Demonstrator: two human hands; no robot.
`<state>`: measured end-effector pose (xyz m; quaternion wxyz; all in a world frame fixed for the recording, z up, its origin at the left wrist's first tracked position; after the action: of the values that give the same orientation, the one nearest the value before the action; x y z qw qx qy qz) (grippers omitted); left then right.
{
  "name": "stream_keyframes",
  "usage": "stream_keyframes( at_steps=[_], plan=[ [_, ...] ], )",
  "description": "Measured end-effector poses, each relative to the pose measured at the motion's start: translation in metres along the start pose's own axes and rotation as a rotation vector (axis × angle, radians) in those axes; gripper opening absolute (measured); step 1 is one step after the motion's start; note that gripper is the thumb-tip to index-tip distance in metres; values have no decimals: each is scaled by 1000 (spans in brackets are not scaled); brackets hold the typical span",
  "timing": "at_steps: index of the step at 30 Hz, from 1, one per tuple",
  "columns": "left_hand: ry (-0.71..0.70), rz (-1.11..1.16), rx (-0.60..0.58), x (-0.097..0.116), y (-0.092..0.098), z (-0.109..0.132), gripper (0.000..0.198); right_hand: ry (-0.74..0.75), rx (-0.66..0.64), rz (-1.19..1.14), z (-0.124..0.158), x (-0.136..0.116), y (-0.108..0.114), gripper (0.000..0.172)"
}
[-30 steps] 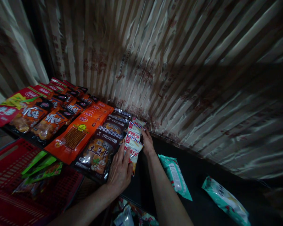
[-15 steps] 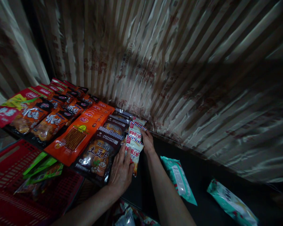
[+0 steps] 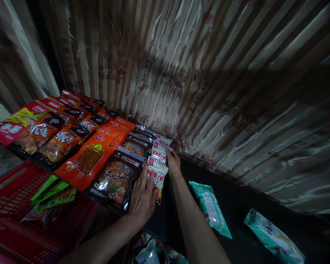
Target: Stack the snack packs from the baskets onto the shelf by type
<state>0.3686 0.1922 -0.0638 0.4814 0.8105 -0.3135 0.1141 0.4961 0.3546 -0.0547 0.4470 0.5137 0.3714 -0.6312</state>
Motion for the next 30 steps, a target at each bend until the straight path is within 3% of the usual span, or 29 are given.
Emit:
stream_keyframes(
  at_steps=[12,24,30],
  plan=[
    [29,-21,-11,1,3,-2,54,-28,63,-140,11,11,10,54],
    [5,-3,7,-1,1,-1,54,-10,-17,-56,39,19,9,60],
    [14,-3,-4,0,2,-1,53,57,57,20,60,36,25,61]
  ],
)
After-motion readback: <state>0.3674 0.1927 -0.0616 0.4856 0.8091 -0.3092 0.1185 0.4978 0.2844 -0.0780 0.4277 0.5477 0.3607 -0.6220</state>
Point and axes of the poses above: each hand's wrist, its own z-axis away from the middle knuckle, its own y-axis out of the back of the hand, x = y × z, the point moved 3 cm from there along -z, towards the middle knuckle, and after that the axes turned 9 degrees about -y, right-handed, at the moved point
